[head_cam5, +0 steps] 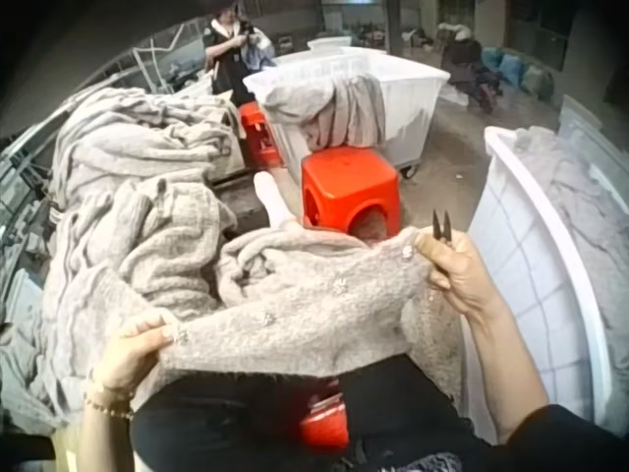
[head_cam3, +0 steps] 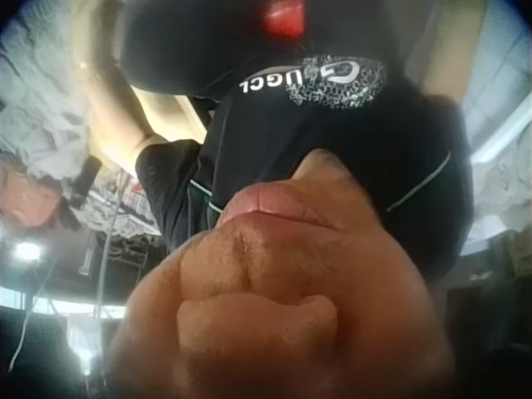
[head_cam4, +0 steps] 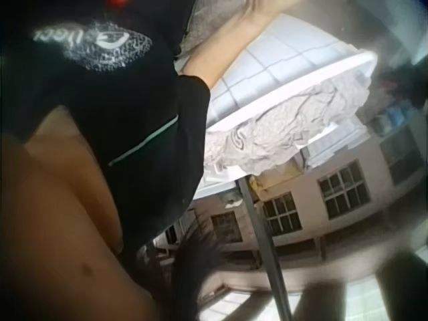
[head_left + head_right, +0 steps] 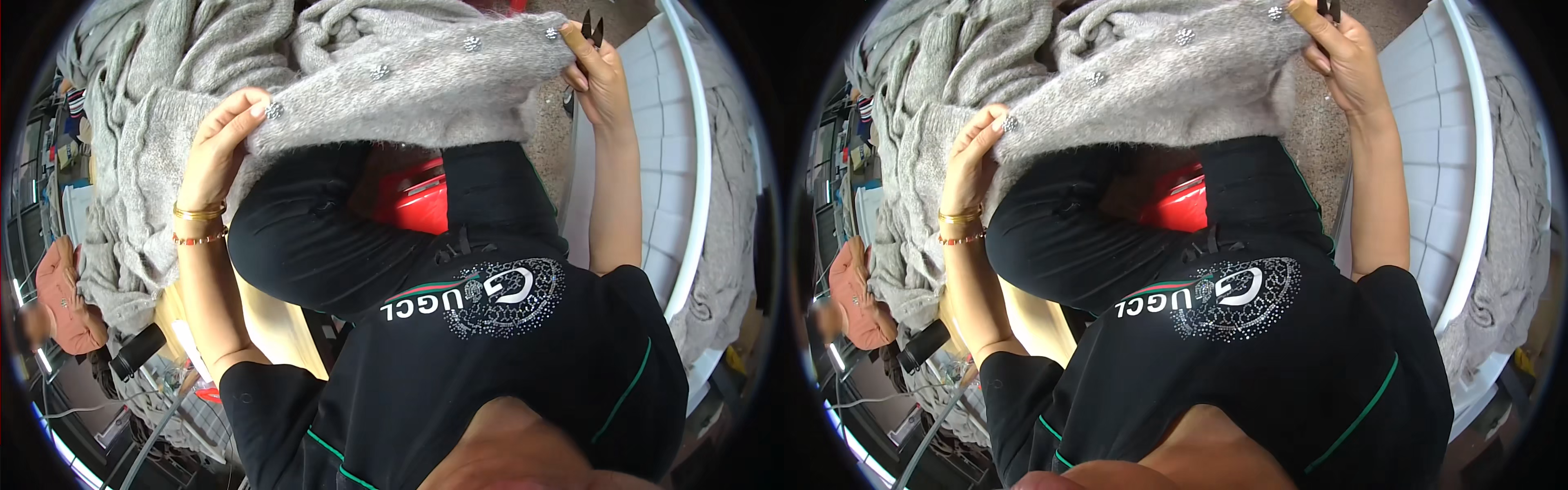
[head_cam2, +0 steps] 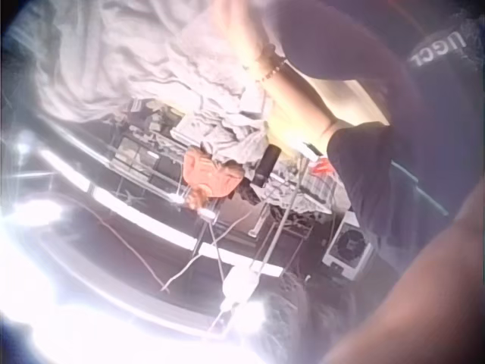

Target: Trimming excess threads from a grey knitted garment using small thread snips.

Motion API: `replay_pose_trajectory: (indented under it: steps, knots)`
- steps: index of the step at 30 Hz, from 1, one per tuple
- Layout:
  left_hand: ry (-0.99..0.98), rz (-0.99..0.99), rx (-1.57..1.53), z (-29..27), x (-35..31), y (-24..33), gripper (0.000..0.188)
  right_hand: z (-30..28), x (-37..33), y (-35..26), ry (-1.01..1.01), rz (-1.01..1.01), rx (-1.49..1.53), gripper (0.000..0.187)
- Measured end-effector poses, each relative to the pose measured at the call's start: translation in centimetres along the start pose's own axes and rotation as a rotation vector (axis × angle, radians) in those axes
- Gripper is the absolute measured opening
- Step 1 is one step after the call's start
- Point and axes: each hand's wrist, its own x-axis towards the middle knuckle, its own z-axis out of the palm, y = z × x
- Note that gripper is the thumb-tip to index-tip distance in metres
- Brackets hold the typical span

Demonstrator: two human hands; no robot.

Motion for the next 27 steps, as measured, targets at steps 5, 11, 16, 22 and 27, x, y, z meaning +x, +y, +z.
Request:
replay_pose_trajectory:
  steps: [5,11,16,22,27]
  knots:
    - [-0.153,-0.077,0.338,1.4,2.6,-0.1,0.016,-0.4,-1.2,0.1,-0.038,0.118,-0.115,0.020]
    - [-0.453,0.007,0.703,3.9,7.9,-1.6,0.015,-0.6,-2.3,3.5,0.067,0.233,-0.246,0.021]
    - [-0.519,0.236,0.873,9.3,11.3,-1.3,0.016,-2.5,-3.2,6.1,0.093,0.263,-0.206,0.020]
    - [-0.466,0.396,0.941,17.1,13.8,-4.4,0.020,-3.3,-3.4,6.5,0.107,0.291,-0.199,0.021]
    - [-0.361,0.433,0.966,19.0,15.1,-8.7,0.022,-4.8,-3.4,7.5,0.097,0.247,-0.218,0.023]
